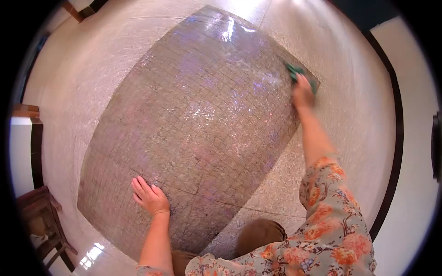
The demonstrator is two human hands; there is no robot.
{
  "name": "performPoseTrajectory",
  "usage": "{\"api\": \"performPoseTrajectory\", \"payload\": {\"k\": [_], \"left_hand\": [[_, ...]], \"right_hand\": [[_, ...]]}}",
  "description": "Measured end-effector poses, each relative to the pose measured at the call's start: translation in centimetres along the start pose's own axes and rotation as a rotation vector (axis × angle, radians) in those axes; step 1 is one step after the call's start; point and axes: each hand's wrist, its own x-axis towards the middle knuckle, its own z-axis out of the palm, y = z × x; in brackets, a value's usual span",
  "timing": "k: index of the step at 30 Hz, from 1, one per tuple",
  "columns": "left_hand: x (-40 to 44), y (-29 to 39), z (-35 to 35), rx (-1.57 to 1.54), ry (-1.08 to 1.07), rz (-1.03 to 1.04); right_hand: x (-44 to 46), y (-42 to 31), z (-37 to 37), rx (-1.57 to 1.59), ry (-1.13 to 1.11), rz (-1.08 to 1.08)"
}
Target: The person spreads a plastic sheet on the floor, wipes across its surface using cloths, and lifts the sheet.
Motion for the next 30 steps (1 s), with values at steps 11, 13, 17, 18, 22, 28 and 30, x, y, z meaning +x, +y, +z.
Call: {"api": "performPoseTrajectory", "payload": {"k": [11,13,17,18,22,28,30], "left_hand": [[0.1,0.3,-0.2,0.002,-0.014,-0.031],[0.1,0.3,0.0,0.004,-0.009,-0.039],[0.1,0.2,0.0,0.029,-0.021,-0.049],[0.1,0.2,-0.1,0.021,-0.018,-0.045],[0.1,0.2,0.1,0.023,-0.004,-0.035],[0.2,0.2,0.0,-0.008,0.007,-0.022],[0.2,0.3,-0.2,-0.009,-0.008,-0.035]], "right_hand": [[-5.9,1.3,-4.4,1.288,-0.29,0.437],[-5.4,-1.0,-1.6,0.549,-0.053,0.006],[-6.6,-8.0,2.5,0.348,-0.066,-0.596],[-7.3,-9.9,2.1,0.166,0.03,-0.575],[-4.3,-10.8,4.0,0.23,-0.022,-0.364],[-6.3,-9.0,3.6,0.161,-0.057,-0.449],[-6.5,-9.3,3.1,0.13,-0.044,-0.465]]}}
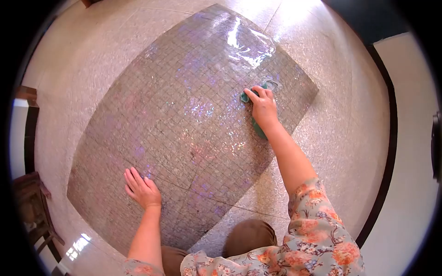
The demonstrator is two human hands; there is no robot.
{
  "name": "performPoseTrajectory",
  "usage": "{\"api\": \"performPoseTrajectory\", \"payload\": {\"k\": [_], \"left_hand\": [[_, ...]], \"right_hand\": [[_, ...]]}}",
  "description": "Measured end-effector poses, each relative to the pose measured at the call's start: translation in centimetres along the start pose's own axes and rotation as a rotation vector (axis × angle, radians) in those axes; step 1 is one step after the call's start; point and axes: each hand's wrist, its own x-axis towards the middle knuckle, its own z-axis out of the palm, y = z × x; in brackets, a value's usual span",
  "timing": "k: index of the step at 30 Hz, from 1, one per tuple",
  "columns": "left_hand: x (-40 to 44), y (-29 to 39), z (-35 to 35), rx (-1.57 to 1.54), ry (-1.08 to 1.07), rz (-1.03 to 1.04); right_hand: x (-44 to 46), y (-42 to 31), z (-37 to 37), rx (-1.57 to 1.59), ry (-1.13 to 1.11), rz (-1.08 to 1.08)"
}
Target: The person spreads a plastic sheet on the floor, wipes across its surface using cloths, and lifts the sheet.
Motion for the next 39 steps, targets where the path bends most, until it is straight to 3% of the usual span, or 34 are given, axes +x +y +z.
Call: {"api": "performPoseTrajectory", "payload": {"k": [6,30,35,39], "left_hand": [[0.0,-0.3,0.4,0.003,0.018,0.02],[0.1,-0.1,0.3,0.02,0.03,0.006],[0.0,-0.4,1.1,0.018,0.05,0.026],[-0.2,-0.8,1.6,0.032,0.11,0.037]], "right_hand": [[1.7,-0.3,0.0,0.004,-0.075,0.073],[1.5,-0.2,0.4,0.066,0.048,0.082],[1.4,-1.7,0.0,0.124,0.175,0.096],[-1.9,-6.6,-1.6,0.413,0.115,-0.12]]}}
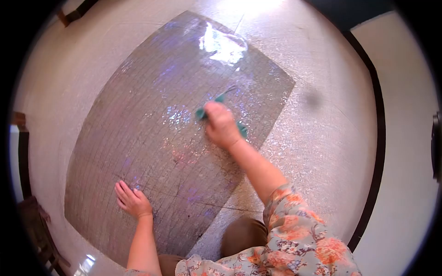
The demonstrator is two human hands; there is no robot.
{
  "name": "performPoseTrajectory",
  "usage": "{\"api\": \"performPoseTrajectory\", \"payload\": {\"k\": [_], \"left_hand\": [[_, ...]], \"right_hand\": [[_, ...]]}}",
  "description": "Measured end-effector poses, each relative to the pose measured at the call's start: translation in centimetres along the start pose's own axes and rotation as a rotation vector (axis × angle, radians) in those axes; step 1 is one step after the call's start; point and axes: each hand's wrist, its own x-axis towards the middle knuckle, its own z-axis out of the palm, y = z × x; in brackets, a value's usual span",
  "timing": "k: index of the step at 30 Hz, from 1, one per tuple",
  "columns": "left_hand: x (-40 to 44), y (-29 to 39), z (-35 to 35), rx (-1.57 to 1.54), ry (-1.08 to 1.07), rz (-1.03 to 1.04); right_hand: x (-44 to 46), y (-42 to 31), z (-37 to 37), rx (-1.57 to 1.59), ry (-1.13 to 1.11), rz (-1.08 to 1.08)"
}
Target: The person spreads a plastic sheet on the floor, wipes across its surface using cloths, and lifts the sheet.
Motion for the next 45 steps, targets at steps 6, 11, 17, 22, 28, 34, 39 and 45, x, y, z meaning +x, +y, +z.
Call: {"api": "performPoseTrajectory", "payload": {"k": [6,11,17,22,28,34,39,45], "left_hand": [[-0.1,-0.4,0.0,0.035,-0.015,0.003],[0.0,-0.3,0.0,0.061,-0.012,0.011],[0.3,-0.7,0.7,-0.07,-0.042,0.041],[1.0,-1.3,-1.6,0.027,-0.089,-0.059],[1.6,-0.5,-2.5,-0.05,-0.136,-0.139],[1.5,-1.1,-2.6,-0.094,-0.136,-0.173],[1.2,-1.2,-2.4,-0.194,-0.149,-0.205],[-0.6,-15.4,-3.7,-0.231,-0.212,-0.3]], "right_hand": [[-7.6,-9.6,1.0,0.196,-0.272,-0.295],[-4.5,-2.0,-3.2,0.135,-0.133,-0.24],[-1.8,22.6,-11.3,-0.355,0.219,0.128],[0.7,25.3,-6.5,-0.307,0.06,0.162],[-0.6,7.5,-1.0,-0.183,-0.102,-0.078],[-3.4,-13.4,9.5,0.144,-0.293,-0.273],[-4.3,-20.8,11.1,0.289,-0.434,-0.428],[2.1,-6.0,11.6,-0.005,-0.137,-0.227]]}}
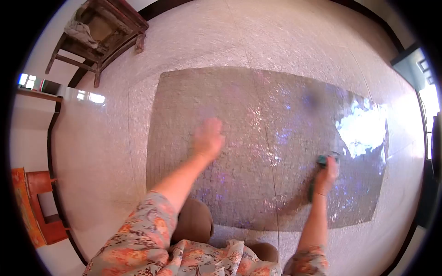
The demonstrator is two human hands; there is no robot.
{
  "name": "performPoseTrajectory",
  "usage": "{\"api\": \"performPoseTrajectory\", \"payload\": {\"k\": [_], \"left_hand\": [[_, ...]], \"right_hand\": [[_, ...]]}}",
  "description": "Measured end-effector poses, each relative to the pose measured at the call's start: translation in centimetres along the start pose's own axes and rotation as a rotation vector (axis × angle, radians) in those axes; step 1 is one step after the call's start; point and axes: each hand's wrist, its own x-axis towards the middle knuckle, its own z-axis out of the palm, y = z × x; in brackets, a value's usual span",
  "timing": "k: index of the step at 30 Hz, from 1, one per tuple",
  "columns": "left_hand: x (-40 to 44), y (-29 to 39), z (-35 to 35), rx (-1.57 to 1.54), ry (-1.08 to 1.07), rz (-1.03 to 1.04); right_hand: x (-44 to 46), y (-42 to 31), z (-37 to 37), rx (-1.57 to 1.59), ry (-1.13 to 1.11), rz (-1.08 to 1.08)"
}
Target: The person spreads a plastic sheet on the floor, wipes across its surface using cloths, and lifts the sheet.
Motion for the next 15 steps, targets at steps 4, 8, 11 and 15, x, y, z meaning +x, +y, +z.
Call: {"api": "performPoseTrajectory", "payload": {"k": [4,8,11,15], "left_hand": [[-1.3,-14.1,-1.1,0.265,0.082,-0.31],[-2.2,-15.5,-1.4,0.247,0.105,-0.321],[-1.9,-15.3,-1.9,0.217,0.067,-0.329],[-1.6,-15.4,-2.3,0.172,0.047,-0.323]], "right_hand": [[3.5,9.4,-0.6,-0.157,0.05,0.225],[7.9,11.0,3.4,-0.215,0.099,0.304],[14.9,-0.2,11.0,-0.103,0.002,0.05],[22.2,-19.8,19.1,0.154,-0.134,-0.163]]}}
